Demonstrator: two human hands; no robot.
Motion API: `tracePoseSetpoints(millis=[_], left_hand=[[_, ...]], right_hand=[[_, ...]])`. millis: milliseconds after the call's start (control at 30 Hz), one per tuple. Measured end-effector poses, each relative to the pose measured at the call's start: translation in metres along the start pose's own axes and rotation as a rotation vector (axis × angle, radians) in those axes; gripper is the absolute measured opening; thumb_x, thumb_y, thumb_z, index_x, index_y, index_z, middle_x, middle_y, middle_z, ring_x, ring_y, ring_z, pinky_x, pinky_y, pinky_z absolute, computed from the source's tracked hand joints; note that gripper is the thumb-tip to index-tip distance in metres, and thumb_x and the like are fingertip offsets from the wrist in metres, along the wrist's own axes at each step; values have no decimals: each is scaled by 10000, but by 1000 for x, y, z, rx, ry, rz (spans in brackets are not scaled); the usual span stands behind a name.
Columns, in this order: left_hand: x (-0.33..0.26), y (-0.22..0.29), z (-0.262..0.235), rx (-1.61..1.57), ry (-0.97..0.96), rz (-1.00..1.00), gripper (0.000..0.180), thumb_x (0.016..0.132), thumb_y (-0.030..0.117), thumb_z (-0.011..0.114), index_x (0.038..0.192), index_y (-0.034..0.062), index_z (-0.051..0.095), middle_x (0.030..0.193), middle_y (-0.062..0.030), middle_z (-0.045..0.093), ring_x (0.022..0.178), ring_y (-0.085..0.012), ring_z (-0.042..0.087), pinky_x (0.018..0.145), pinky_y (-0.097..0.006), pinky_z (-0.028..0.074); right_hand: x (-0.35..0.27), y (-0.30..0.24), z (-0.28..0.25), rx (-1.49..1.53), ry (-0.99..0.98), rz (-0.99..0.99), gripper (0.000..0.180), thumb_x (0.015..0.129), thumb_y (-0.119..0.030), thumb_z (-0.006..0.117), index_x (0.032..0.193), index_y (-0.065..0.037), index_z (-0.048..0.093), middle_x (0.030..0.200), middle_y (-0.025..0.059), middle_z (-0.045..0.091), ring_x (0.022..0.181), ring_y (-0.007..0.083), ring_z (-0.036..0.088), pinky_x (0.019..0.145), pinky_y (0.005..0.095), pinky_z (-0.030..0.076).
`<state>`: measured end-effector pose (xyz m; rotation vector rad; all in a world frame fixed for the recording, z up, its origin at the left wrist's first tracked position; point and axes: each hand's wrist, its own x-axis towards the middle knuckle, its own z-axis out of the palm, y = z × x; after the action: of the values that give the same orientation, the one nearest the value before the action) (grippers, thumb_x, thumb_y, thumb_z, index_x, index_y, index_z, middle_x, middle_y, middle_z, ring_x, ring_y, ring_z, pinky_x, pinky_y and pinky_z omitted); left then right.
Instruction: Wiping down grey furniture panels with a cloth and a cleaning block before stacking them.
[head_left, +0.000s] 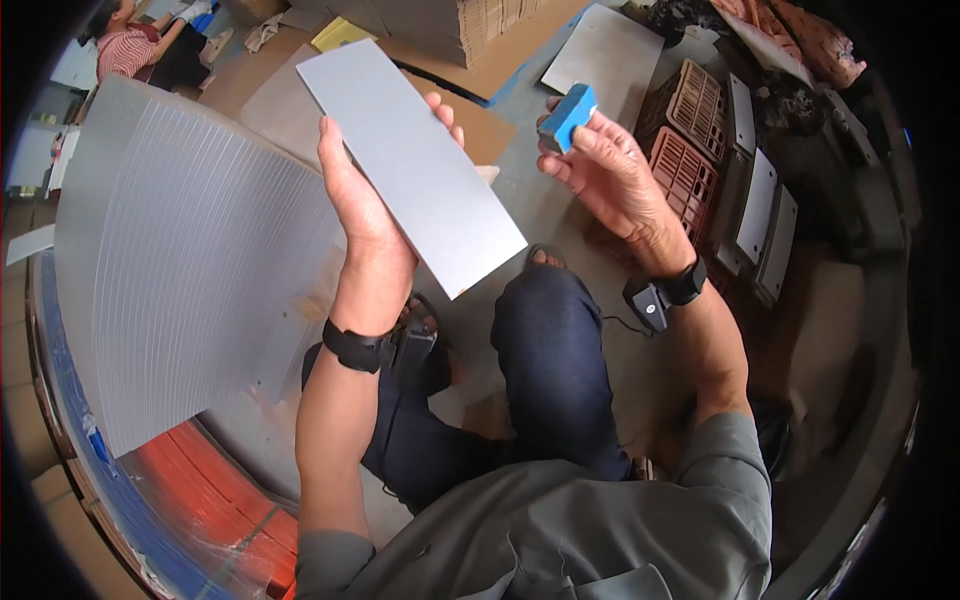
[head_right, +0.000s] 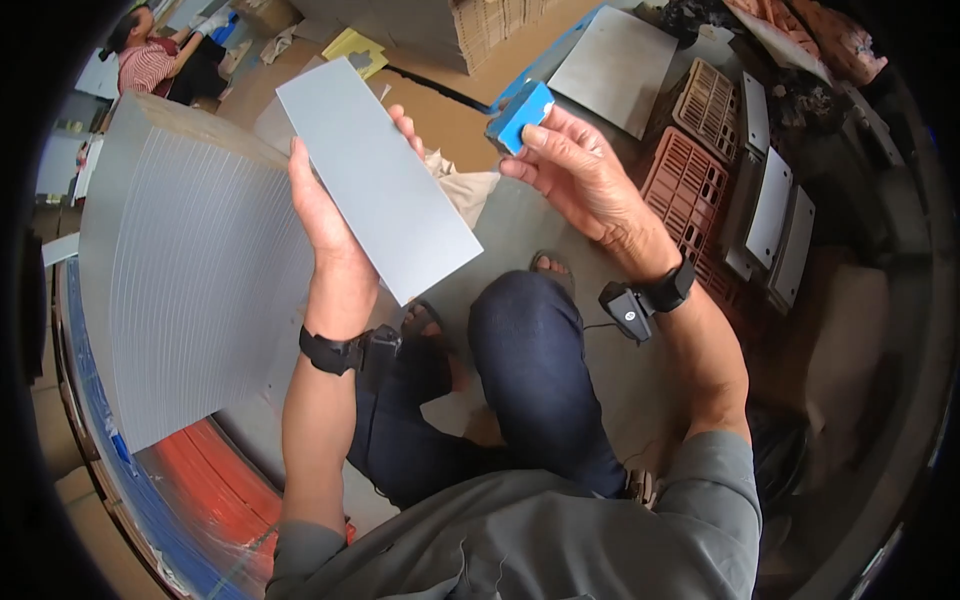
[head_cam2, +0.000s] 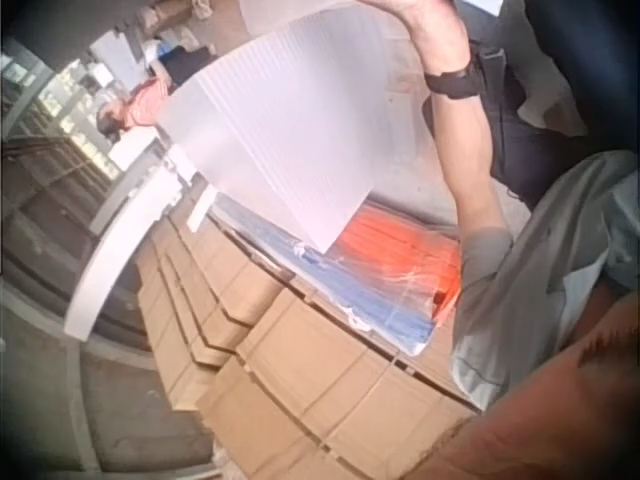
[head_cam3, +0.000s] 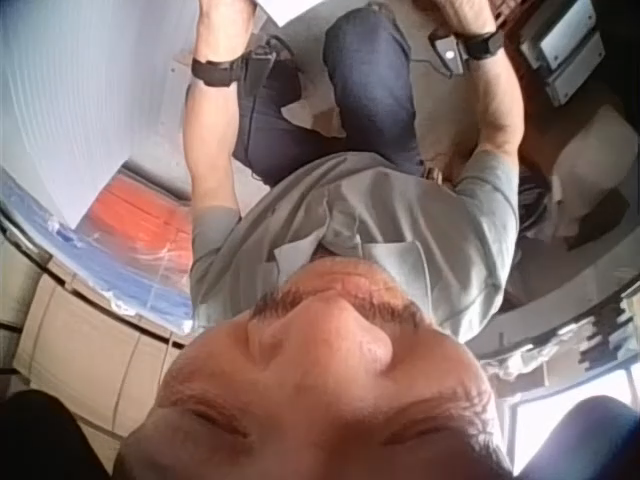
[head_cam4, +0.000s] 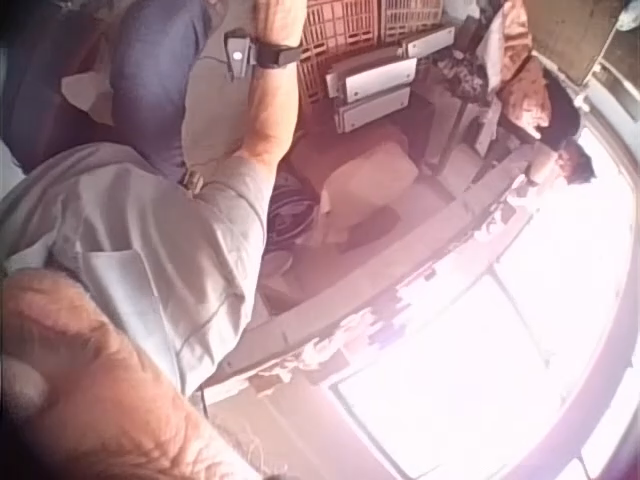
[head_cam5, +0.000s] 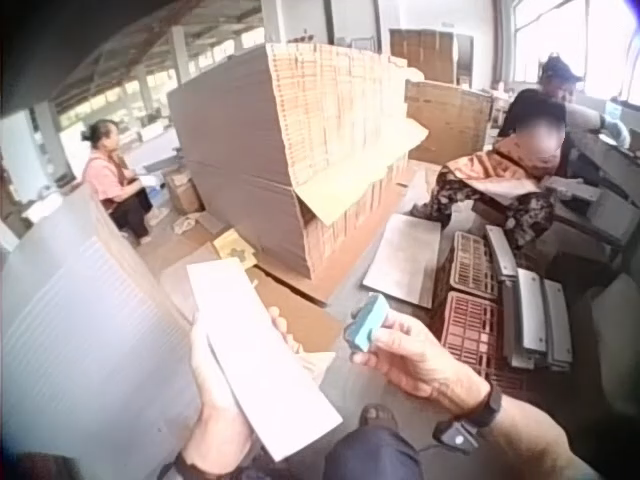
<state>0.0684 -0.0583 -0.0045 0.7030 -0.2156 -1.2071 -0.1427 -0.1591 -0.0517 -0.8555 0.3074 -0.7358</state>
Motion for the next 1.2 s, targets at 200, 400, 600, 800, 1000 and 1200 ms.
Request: tracePoseSetpoints(millis=[200,400,600,800,1000,1200], left_hand=[[-21,1,-6,103,-146,172,749,965,615,253,1326,-2,478,1180,-209,596,1001,-299,613,865,-428,535],[-36,6,10,12,-188,349,709,944,623,276,1226,9,494,1078,-178,572,964,-292,565,880,-432,488],[-46,8,16,38,-189,432,820,947,742,256,1260,23,495,1109,-164,588,989,-262,605,860,-420,523],[-47,7,21,9,-166,474,774,972,654,207,1286,2,481,1136,-189,565,1009,-299,552,902,-430,478],[-43,9,18,11,-192,479,777,976,648,191,1323,7,459,1146,-207,556,1034,-308,549,910,-432,479],[-38,11,8,-41,-333,487,785,972,648,183,1350,9,439,1174,-212,544,1062,-320,548,927,-443,479]], right_hand=[[-94,-5,76,-291,123,-277,318,933,-96,727,1217,-21,606,1049,37,707,1008,134,663,927,310,524],[-140,26,97,-393,242,-428,372,888,49,727,1217,-14,567,1134,55,616,1071,141,601,992,346,498],[-146,45,113,-391,268,-440,359,891,44,730,1215,-16,587,1156,52,594,1080,149,604,982,327,483],[-139,57,111,-508,234,-461,346,894,30,728,1208,-8,588,1140,77,611,1060,167,629,946,326,500],[-132,58,111,-556,246,-471,308,897,27,723,1178,-6,602,1121,75,616,1035,161,631,930,321,507],[-133,61,106,-616,182,-419,295,898,23,723,1169,-6,609,1125,71,616,1018,147,626,932,308,506]])
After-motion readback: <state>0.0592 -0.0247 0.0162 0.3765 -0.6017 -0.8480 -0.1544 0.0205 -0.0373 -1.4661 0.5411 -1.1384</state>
